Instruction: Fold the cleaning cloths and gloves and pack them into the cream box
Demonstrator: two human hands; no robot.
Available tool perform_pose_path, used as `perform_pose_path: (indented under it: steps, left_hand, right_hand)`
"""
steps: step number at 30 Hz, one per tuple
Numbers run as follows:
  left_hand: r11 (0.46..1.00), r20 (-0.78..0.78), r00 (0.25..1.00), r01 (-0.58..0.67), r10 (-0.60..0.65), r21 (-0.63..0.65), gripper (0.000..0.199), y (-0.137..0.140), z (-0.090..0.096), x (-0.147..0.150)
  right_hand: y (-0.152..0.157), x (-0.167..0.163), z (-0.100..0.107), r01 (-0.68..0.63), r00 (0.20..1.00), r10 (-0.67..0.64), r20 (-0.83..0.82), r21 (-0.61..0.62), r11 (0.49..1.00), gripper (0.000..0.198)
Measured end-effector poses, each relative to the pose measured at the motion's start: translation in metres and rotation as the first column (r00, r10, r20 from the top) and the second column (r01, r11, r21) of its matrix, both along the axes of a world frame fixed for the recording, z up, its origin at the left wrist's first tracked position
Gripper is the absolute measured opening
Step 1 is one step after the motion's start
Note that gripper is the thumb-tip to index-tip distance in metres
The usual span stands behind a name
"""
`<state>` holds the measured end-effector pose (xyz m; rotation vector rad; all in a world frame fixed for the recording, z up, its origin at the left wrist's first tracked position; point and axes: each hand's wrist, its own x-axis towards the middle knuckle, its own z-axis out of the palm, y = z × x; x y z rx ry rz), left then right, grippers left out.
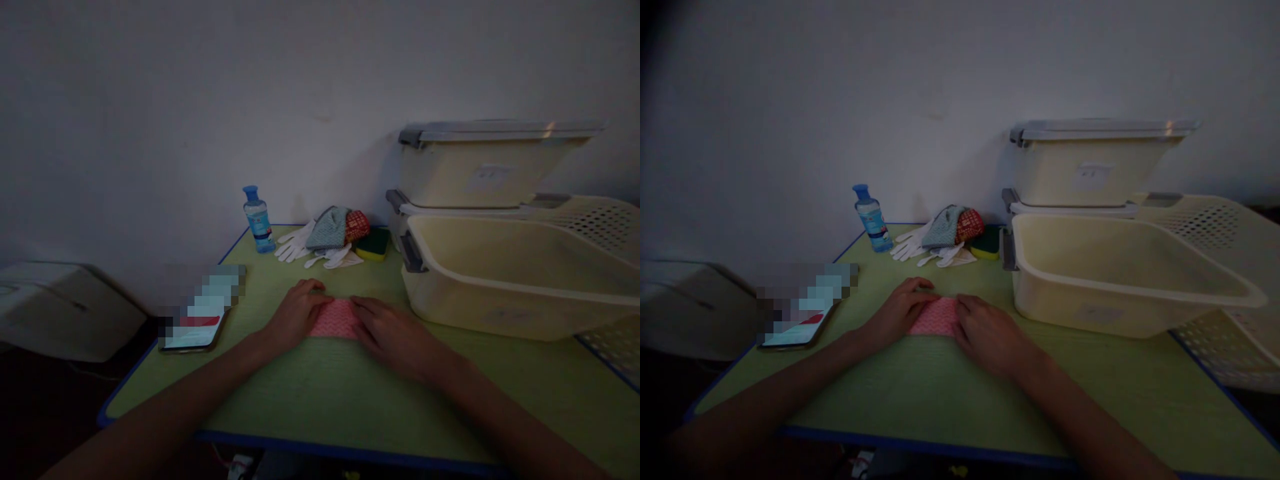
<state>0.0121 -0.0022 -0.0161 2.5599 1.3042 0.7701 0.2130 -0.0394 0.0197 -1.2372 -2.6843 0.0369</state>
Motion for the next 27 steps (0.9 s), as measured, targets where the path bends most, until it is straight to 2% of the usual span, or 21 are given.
perform_pose_path:
  steps: [5, 9, 13, 17, 21, 27]
  left_hand:
    - [0.995, 0.012, 1.0, -0.02, 0.019, 0.097, 0.032, -0.012, 0.009, 0.003]
    - [0.984, -0.099, 0.993, 0.087, -0.072, 0.154, 0.035, -0.027, 0.01, 0.012]
    - [0.991, -0.264, 0.961, 0.105, -0.081, 0.079, 0.047, -0.034, 0.004, 0.019]
    - [0.995, -0.343, 0.934, 0.098, -0.095, -0.008, 0.058, -0.033, 0.004, 0.017]
    - [0.988, -0.333, 0.931, 0.139, -0.152, -0.063, 0.065, -0.03, 0.008, 0.012]
    - [0.981, -0.264, 0.947, 0.155, -0.181, -0.114, 0.066, -0.029, 0.007, 0.009]
  right_hand:
    - [-0.003, -0.003, -0.005, 0.003, 1.0, -0.006, 0.027, 0.109, 0.994, 0.037]
    - [-0.004, -0.006, -0.008, 0.026, 1.0, -0.028, 0.01, 0.157, 0.987, 0.039]
    - [-0.004, -0.009, -0.015, 0.053, 0.999, -0.052, -0.01, 0.122, 0.991, 0.043]
    - [-0.002, -0.004, -0.022, 0.052, 0.999, -0.051, -0.014, 0.042, 0.998, 0.051]
    - [0.0, 0.003, -0.023, 0.028, 1.0, -0.028, -0.013, -0.01, 1.0, 0.059]
    - [-0.001, 0.003, -0.014, 0.042, 0.999, -0.043, -0.017, -0.04, 0.998, 0.059]
